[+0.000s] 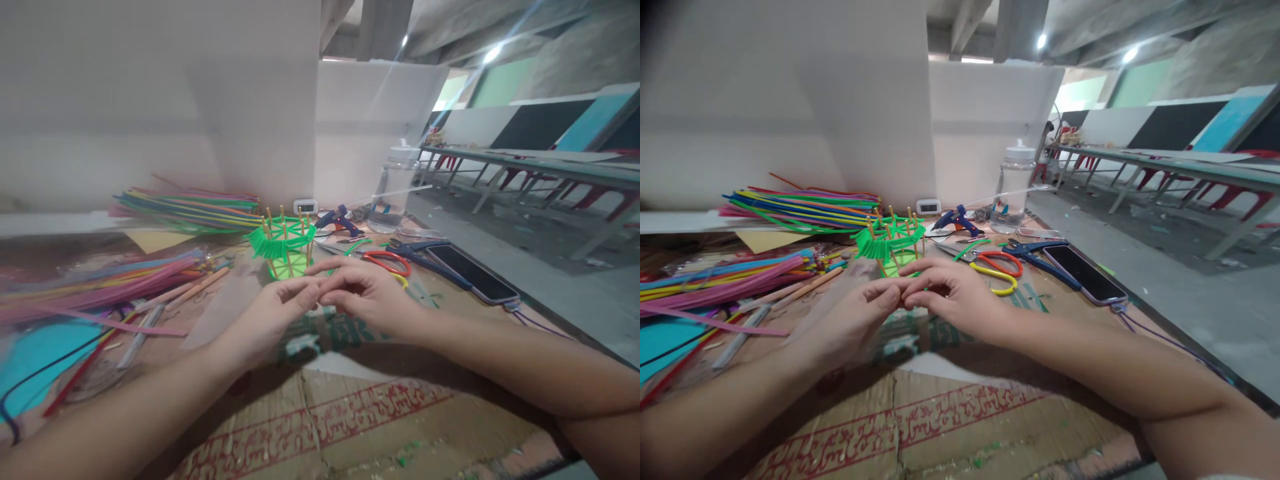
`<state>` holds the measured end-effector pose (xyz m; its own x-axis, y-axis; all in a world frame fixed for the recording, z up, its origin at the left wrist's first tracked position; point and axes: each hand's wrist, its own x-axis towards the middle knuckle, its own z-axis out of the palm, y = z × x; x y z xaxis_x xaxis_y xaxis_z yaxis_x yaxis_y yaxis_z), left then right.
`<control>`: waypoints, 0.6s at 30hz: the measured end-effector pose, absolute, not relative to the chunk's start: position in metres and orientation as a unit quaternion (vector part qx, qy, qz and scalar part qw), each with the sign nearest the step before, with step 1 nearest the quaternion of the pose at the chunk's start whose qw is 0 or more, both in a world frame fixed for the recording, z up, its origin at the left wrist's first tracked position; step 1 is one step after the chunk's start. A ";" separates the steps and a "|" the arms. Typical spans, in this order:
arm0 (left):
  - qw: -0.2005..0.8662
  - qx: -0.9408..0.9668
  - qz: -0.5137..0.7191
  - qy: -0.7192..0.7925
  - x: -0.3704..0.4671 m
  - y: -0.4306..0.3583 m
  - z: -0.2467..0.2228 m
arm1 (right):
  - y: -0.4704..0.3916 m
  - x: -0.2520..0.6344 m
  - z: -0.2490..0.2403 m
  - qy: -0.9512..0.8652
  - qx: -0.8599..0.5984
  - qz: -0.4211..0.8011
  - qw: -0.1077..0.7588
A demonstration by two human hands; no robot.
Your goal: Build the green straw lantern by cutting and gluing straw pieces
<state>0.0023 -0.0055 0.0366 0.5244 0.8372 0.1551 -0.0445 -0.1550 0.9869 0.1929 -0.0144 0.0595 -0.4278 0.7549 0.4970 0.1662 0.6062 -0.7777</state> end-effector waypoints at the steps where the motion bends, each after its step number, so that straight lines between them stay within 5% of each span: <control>1: 0.585 0.650 0.379 0.302 0.002 -0.005 0.037 | -0.015 0.193 0.058 -0.781 -0.293 0.332 0.441; 13: 0.572 0.627 0.394 0.353 -0.001 -0.001 0.043 | -0.021 0.197 0.060 -0.800 -0.246 0.363 0.410; 18: 0.540 0.658 0.403 0.337 0.000 0.000 0.038 | -0.020 0.201 0.062 -0.898 -0.281 0.180 0.287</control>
<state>-0.0004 -0.0005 0.0376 0.4491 0.8778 0.1665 0.0079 -0.1902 0.9817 0.2009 -0.0197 0.0618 -0.6781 0.6070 0.4144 0.4008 0.7780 -0.4838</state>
